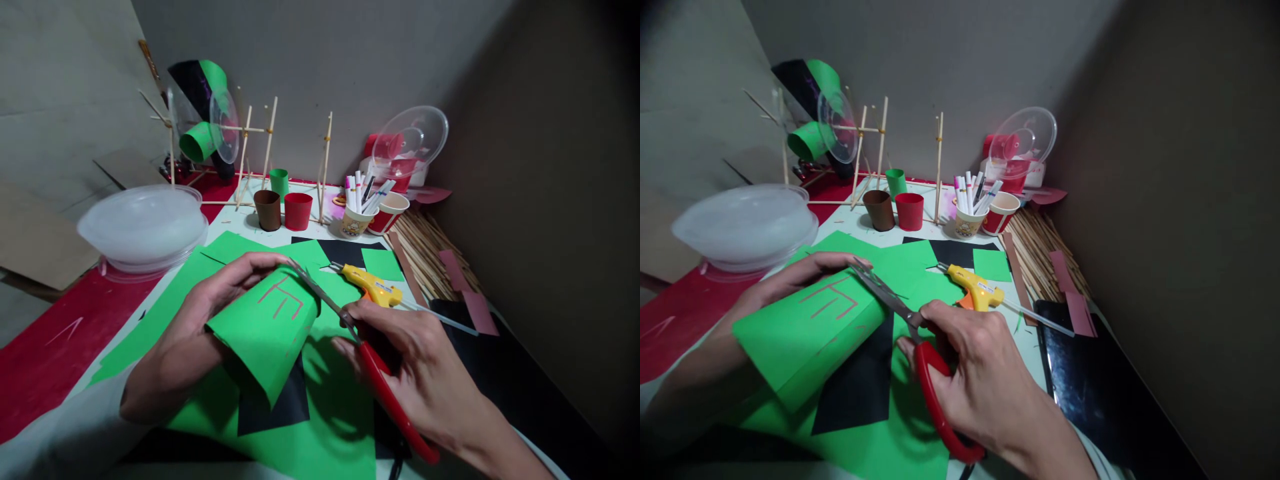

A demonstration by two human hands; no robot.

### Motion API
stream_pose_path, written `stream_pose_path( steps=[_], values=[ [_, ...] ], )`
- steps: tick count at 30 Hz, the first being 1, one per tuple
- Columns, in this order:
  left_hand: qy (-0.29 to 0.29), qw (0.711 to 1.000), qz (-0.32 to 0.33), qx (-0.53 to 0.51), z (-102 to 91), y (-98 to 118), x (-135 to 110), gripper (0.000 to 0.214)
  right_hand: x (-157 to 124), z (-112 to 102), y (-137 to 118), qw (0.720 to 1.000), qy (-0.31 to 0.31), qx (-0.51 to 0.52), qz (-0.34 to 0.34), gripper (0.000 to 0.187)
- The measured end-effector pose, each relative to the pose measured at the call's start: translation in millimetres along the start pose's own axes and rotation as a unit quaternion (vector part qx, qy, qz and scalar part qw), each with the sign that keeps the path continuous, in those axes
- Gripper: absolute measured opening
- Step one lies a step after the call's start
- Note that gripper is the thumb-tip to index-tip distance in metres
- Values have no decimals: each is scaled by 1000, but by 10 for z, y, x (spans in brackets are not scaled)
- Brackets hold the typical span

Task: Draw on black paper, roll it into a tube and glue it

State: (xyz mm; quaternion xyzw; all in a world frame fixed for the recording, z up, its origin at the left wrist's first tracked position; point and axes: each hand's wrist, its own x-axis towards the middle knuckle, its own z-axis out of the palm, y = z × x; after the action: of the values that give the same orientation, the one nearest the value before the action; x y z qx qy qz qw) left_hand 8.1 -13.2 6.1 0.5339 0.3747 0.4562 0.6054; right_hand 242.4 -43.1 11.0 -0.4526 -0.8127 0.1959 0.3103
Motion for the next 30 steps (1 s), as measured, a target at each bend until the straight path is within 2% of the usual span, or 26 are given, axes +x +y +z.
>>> stream_pose_path(
  steps=[13,19,21,26,30],
  values=[
    [20,997,15,79,-29,43,8,31,-11,3,35,1000,7,-25,-11,8],
    [-54,990,57,113,-145,80,52,29,-19,23,40,1000,3,-21,-17,11],
    [-54,992,54,103,-138,84,45,29,-27,24,37,1000,4,-18,-20,13],
    [5,1000,6,19,-21,59,-1,29,-30,24,30,1000,3,-9,-21,13],
    [-20,999,-13,-33,11,25,-35,31,-25,31,34,1000,5,-5,-16,11]
  ],
)
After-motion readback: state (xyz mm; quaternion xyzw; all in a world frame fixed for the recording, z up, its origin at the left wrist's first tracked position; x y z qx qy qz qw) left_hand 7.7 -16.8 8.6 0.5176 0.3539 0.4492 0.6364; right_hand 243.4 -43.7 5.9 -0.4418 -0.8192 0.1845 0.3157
